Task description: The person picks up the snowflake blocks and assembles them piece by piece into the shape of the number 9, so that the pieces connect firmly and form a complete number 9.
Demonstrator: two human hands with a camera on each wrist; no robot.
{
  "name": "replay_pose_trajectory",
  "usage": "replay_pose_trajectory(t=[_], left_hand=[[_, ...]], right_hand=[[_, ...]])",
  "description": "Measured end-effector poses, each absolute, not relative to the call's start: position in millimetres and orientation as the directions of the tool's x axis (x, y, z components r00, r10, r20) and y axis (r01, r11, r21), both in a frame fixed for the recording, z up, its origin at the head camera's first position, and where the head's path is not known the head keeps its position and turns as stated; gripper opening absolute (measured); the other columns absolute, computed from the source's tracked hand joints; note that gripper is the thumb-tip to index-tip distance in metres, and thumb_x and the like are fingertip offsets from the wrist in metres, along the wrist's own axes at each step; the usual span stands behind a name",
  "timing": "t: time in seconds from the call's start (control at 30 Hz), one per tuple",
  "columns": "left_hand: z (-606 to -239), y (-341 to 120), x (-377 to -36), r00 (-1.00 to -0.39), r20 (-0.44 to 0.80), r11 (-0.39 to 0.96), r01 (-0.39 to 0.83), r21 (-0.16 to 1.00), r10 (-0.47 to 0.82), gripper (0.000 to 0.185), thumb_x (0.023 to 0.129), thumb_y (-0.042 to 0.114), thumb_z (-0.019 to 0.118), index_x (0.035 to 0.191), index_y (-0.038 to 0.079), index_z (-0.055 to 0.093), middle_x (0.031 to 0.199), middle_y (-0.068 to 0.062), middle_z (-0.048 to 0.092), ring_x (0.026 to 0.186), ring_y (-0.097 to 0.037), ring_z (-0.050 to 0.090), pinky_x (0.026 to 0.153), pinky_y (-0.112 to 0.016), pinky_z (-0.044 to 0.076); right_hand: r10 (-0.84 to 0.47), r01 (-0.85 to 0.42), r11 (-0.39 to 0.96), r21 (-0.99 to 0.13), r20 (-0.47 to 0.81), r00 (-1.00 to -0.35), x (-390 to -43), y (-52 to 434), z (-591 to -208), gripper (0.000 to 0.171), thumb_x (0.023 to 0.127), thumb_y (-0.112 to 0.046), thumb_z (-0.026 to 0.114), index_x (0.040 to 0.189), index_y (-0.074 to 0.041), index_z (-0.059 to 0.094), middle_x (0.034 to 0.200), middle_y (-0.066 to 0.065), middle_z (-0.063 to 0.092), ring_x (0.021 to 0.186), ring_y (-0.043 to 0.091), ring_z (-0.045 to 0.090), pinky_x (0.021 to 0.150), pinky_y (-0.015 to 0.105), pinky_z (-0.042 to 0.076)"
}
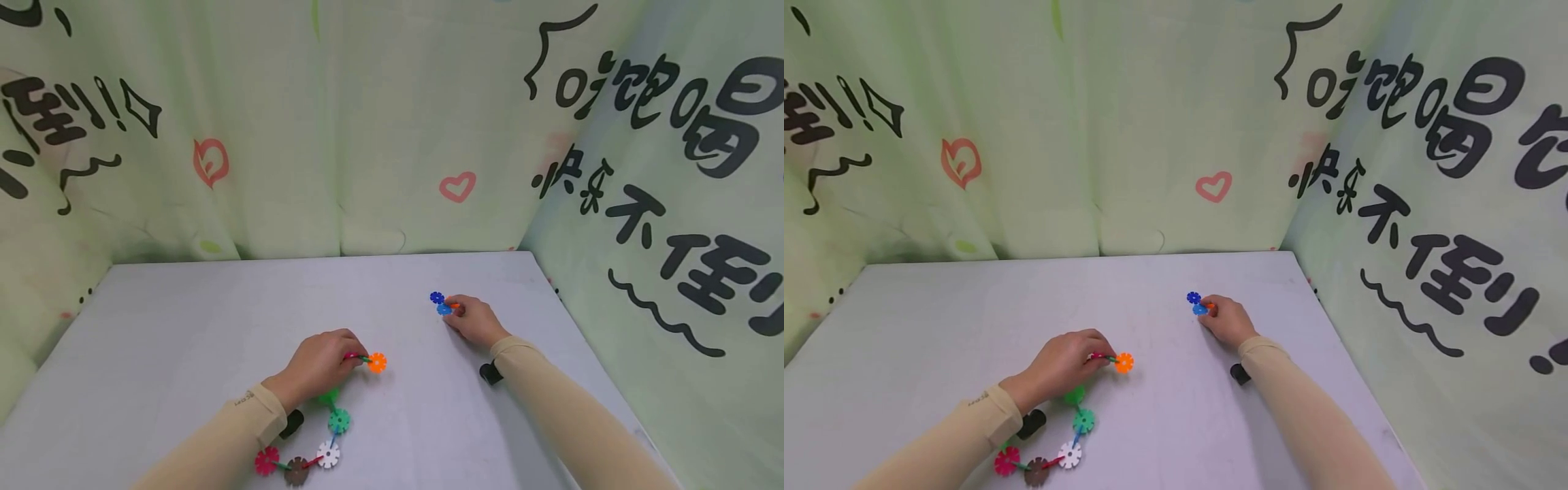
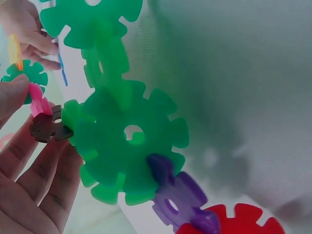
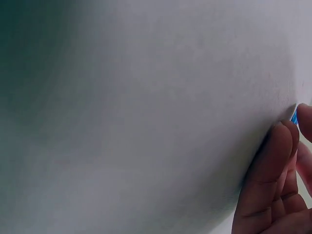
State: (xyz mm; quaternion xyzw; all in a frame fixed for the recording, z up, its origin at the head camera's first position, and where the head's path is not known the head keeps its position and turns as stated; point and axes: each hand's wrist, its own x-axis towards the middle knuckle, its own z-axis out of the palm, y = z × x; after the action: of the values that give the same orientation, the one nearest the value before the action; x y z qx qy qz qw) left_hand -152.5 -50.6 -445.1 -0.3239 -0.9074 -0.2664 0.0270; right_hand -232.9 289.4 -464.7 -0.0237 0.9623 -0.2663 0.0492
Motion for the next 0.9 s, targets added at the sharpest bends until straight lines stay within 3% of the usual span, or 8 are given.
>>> replay_pose_trajectory(t=[0.23,0.47,0.6,0.9], left_hand=[[-443,-50,-151,-0.786,0.210,0.640,0.602,0.478,0.582,0.009,0.090,0.016,0.075,0.098,0.020,0.078,0.100,0.007,0.066,0.088,-0.013,0.065,0.074,-0.031,0.053],[-443,-50,-151,-0.782,0.212,0.632,0.605,0.483,0.586,0.009,0.091,0.017,0.075,0.099,0.019,0.077,0.100,0.007,0.065,0.086,-0.012,0.063,0.075,-0.032,0.053],[-443,-50,-151,-0.784,0.207,0.629,0.601,0.493,0.586,0.007,0.090,0.017,0.075,0.097,0.019,0.076,0.098,0.007,0.064,0.083,-0.011,0.061,0.075,-0.032,0.053],[-444,-51,-152,-0.785,0.199,0.622,0.595,0.509,0.587,0.012,0.091,0.014,0.073,0.102,0.017,0.076,0.101,0.007,0.063,0.081,-0.010,0.059,0.075,-0.031,0.052]], right_hand=[[-0.078,-0.020,0.867,-0.499,-0.095,-0.992,-235,287,-466,0.028,0.090,-0.019,0.072,0.114,-0.007,0.065,0.084,0.005,0.058,0.078,0.023,0.053,0.071,0.035,0.044],[0.003,0.079,0.851,-0.520,-0.145,-0.989,-233,283,-464,0.033,0.087,-0.017,0.076,0.113,-0.002,0.062,0.100,0.011,0.061,0.092,0.027,0.056,0.084,0.039,0.050],[0.019,0.091,0.841,-0.533,-0.139,-0.990,-232,282,-463,0.033,0.087,-0.015,0.077,0.111,-0.003,0.058,0.101,0.011,0.062,0.093,0.028,0.057,0.087,0.041,0.050],[-0.042,0.043,0.763,-0.645,-0.116,-0.992,-211,269,-458,0.021,0.089,-0.011,0.074,0.106,-0.004,0.064,0.089,0.006,0.062,0.078,0.021,0.059,0.072,0.031,0.052]])
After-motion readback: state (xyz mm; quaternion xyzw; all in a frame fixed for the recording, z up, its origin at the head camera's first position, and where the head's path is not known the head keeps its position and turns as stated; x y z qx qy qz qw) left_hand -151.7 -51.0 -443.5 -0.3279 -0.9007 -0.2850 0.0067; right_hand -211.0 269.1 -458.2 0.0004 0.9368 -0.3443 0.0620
